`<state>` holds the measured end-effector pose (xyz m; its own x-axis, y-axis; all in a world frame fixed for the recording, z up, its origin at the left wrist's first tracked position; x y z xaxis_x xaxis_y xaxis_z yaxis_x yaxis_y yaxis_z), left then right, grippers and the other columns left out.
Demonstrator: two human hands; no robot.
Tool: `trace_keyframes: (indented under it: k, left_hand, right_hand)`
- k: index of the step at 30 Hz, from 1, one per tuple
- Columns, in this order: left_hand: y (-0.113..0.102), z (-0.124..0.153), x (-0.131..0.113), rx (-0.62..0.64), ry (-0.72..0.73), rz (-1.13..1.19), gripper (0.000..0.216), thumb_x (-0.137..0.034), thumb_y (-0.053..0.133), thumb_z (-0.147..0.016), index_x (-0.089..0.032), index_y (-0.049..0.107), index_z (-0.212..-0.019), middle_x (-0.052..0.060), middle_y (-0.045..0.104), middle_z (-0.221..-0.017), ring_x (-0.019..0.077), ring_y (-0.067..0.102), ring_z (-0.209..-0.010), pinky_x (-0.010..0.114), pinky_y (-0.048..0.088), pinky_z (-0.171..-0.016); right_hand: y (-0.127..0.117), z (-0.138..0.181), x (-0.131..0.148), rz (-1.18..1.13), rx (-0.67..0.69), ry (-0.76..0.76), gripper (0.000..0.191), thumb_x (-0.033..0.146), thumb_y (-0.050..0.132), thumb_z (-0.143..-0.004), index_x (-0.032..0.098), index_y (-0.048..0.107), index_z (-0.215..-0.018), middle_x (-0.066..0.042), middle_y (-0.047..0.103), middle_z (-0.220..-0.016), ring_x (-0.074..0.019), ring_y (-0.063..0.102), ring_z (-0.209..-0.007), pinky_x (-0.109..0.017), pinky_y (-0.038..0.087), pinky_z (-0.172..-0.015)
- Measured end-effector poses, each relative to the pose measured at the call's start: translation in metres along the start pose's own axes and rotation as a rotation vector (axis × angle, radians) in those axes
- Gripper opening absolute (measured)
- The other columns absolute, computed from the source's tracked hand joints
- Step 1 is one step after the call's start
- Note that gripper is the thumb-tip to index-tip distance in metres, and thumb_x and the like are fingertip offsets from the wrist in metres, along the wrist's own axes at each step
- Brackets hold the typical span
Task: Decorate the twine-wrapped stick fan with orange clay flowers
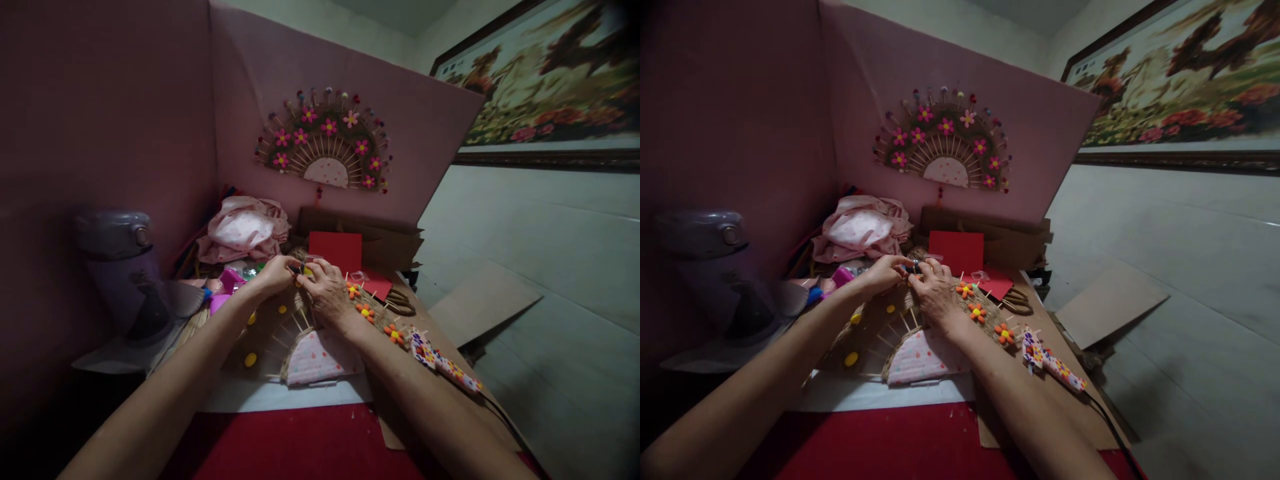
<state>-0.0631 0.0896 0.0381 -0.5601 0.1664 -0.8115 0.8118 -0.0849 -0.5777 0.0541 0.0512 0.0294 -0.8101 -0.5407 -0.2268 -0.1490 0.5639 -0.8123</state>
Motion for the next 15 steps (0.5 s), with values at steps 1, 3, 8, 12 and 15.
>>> trace_keyframes:
  k: [1, 3, 8, 12, 15]
  left_hand:
    - [0.000, 0.000, 0.000, -0.001, -0.001, -0.008, 0.053, -0.006, 0.047, -0.063, -0.011, 0.064, -0.113, 0.001, 0.064, -0.067, 0.0061, 0.039, -0.039, 0.019, 0.031, -0.040]
    - [0.000, -0.001, 0.001, -0.008, -0.003, -0.028, 0.052, -0.006, 0.048, -0.063, -0.011, 0.065, -0.112, 0.001, 0.064, -0.066, 0.0067, 0.041, -0.041, 0.019, 0.032, -0.041]
    - [-0.002, -0.002, 0.002, -0.035, 0.019, -0.055, 0.048, -0.009, 0.051, -0.064, -0.011, 0.066, -0.110, 0.003, 0.067, -0.070, 0.0094, 0.048, -0.049, 0.020, 0.038, -0.048]
    - [-0.003, -0.001, 0.001, -0.054, 0.028, -0.051, 0.044, -0.009, 0.053, -0.064, -0.011, 0.069, -0.105, 0.004, 0.069, -0.073, 0.0117, 0.053, -0.054, 0.022, 0.042, -0.053]
    - [-0.003, 0.000, 0.000, -0.050, 0.023, -0.022, 0.041, -0.010, 0.054, -0.064, -0.011, 0.070, -0.102, 0.003, 0.067, -0.070, 0.0106, 0.051, -0.052, 0.021, 0.041, -0.051]
  right_hand:
    - [-0.001, 0.000, 0.000, -0.002, 0.002, -0.001, 0.031, 0.022, 0.042, -0.091, 0.022, 0.059, -0.116, -0.011, 0.050, -0.127, -0.0278, 0.033, -0.120, -0.040, 0.031, -0.089]
    - [-0.002, -0.001, 0.000, -0.020, 0.005, -0.002, 0.031, 0.022, 0.043, -0.090, 0.023, 0.060, -0.115, -0.011, 0.050, -0.127, -0.0274, 0.034, -0.120, -0.040, 0.030, -0.090]
    - [-0.006, 0.001, -0.010, -0.145, -0.024, 0.111, 0.034, 0.021, 0.048, -0.087, 0.026, 0.059, -0.119, -0.009, 0.053, -0.123, -0.0249, 0.036, -0.117, -0.037, 0.032, -0.088]
    - [-0.007, 0.002, -0.015, -0.200, -0.042, 0.166, 0.032, 0.021, 0.047, -0.087, 0.025, 0.062, -0.115, -0.009, 0.054, -0.119, -0.0235, 0.039, -0.114, -0.035, 0.034, -0.086]
    - [-0.005, 0.000, -0.012, -0.220, -0.037, 0.152, 0.031, 0.020, 0.047, -0.087, 0.026, 0.063, -0.113, -0.008, 0.054, -0.119, -0.0235, 0.038, -0.114, -0.036, 0.034, -0.086]
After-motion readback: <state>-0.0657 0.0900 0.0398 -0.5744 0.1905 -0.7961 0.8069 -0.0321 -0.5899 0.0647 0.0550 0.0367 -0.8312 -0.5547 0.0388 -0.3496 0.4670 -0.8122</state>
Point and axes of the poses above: each hand's wrist, its own z-axis away from the middle knuckle, its own y-axis out of the palm, x = y × z, the point moved 5 cm from there along -z, towards the middle knuckle
